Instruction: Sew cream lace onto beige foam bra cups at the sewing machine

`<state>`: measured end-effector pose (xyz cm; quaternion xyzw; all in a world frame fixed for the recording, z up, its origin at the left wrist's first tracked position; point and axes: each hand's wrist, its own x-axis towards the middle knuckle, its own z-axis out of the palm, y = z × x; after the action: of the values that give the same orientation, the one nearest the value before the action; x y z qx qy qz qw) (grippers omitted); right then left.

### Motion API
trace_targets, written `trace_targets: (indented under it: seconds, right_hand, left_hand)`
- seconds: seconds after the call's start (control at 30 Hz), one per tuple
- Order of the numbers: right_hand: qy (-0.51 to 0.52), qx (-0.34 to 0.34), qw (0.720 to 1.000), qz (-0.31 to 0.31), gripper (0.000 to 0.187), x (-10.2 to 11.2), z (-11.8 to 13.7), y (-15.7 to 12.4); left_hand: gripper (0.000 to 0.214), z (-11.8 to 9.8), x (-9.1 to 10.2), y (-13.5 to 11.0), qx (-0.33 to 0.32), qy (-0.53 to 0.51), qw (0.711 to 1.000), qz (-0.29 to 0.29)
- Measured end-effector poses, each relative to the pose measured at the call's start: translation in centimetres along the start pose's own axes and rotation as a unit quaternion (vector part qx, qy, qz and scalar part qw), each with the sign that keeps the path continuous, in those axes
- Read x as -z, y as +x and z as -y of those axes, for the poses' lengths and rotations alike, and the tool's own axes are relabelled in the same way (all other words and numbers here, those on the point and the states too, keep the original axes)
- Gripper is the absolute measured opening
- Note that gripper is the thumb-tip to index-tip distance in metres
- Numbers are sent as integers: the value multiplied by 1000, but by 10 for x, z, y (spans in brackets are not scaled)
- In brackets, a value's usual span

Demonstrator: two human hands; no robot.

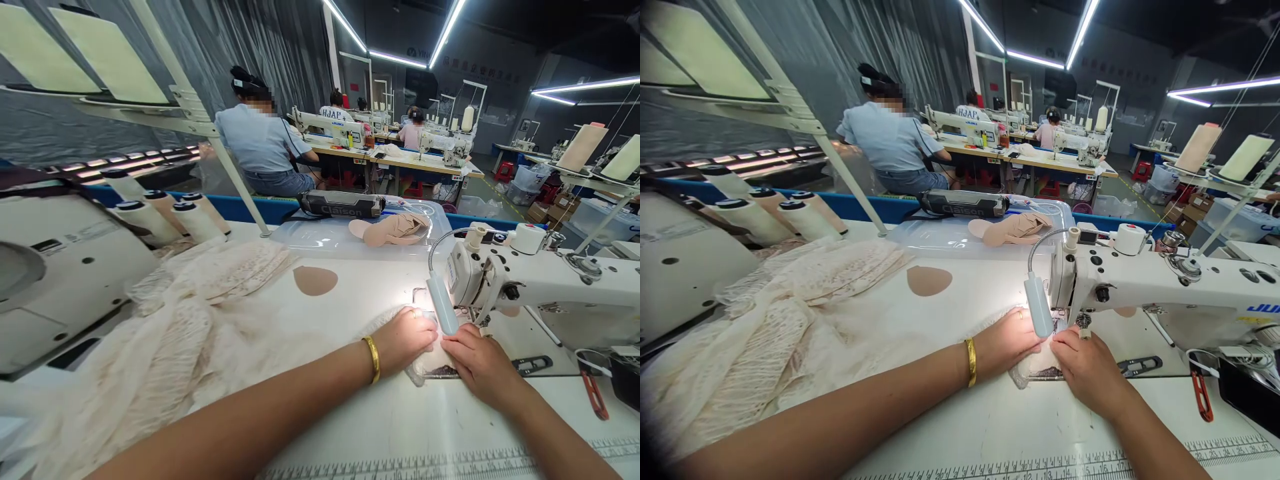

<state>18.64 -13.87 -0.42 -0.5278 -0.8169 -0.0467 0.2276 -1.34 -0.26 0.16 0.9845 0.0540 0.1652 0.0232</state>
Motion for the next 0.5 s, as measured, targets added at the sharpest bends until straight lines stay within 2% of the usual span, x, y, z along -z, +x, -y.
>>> trace_targets:
  seconds: [0.2, 0.5]
  right_hand:
    - [-21, -26, 999, 2, 41, -4, -3, -1]
    - [-53, -22, 998, -11, 34, -6, 0, 0]
  left_hand:
    - [16, 14, 2, 10, -26, -15, 999, 22]
    - [20, 23, -5, 8, -19, -44, 999, 6]
